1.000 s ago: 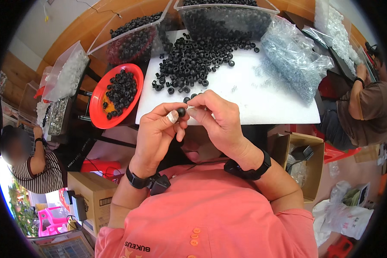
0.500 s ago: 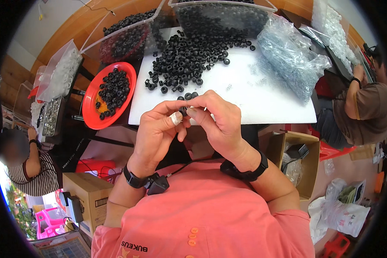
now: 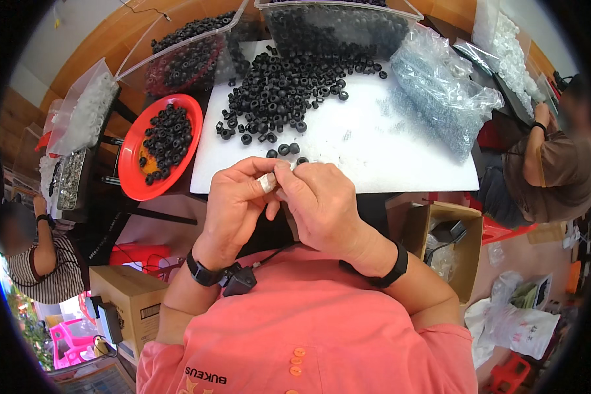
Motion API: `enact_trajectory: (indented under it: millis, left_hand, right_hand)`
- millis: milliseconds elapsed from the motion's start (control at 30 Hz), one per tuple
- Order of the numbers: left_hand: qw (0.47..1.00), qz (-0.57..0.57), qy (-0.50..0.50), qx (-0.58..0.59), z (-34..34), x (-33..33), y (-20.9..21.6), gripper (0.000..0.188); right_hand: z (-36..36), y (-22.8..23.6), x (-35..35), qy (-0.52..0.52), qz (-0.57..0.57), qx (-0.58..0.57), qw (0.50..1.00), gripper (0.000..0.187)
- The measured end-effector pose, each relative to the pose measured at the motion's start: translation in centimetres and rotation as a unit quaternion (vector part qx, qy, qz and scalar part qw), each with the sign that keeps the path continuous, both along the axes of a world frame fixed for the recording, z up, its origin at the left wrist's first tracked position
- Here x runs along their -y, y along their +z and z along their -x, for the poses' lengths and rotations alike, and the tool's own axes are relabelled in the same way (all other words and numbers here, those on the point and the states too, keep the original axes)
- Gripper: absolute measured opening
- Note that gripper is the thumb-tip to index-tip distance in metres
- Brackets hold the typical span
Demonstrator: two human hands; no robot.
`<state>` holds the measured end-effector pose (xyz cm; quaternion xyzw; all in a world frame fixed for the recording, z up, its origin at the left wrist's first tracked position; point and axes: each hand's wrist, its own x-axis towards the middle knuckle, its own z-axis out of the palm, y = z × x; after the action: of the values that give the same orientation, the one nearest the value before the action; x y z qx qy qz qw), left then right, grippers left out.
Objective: Assembling small black components and white plastic strips into final pieces at a workstation.
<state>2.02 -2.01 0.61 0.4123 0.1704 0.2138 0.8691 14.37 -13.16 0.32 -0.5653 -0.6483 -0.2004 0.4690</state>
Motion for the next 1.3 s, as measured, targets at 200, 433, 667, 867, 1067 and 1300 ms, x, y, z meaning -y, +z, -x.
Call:
enact_trajectory:
  millis: [200,433,667,867,1067,1300]
  left_hand:
    - [0.988,-0.121,0.097,0.022,1.2,-2.5,0.4,0.022]
    - [0.985,-0.143,0.097,0.009,0.6,-4.5,-1.0,0.022]
    - [0.987,-0.129,0.093,0.02,1.3,-4.6,-1.0,0.021]
    - [0.987,-0.145,0.065,0.028,1.5,-5.1,-1.4,0.022]
    - [0.98,-0.185,0.063,0.03,1.4,-5.0,-1.8,0.023]
    - [0.977,-0.201,0.066,0.008,1.2,-4.8,-1.6,0.021]
  right_hand:
    - [-4.3,4.0,2.1,-0.032,0.119,-0.324,0.938,0.019]
    - [-6.4,3.5,2.1,-0.157,0.171,-0.172,0.957,0.008]
    - [-8.8,1.3,1.1,-0.274,0.2,-0.01,0.941,0.007]
    - [-8.8,0.0,-0.7,-0.292,0.24,0.129,0.917,0.007]
    - [-8.6,-0.3,0.2,-0.231,0.215,0.192,0.929,0.011]
    - [-9.0,-0.8,-0.1,-0.168,0.184,0.212,0.945,0.018]
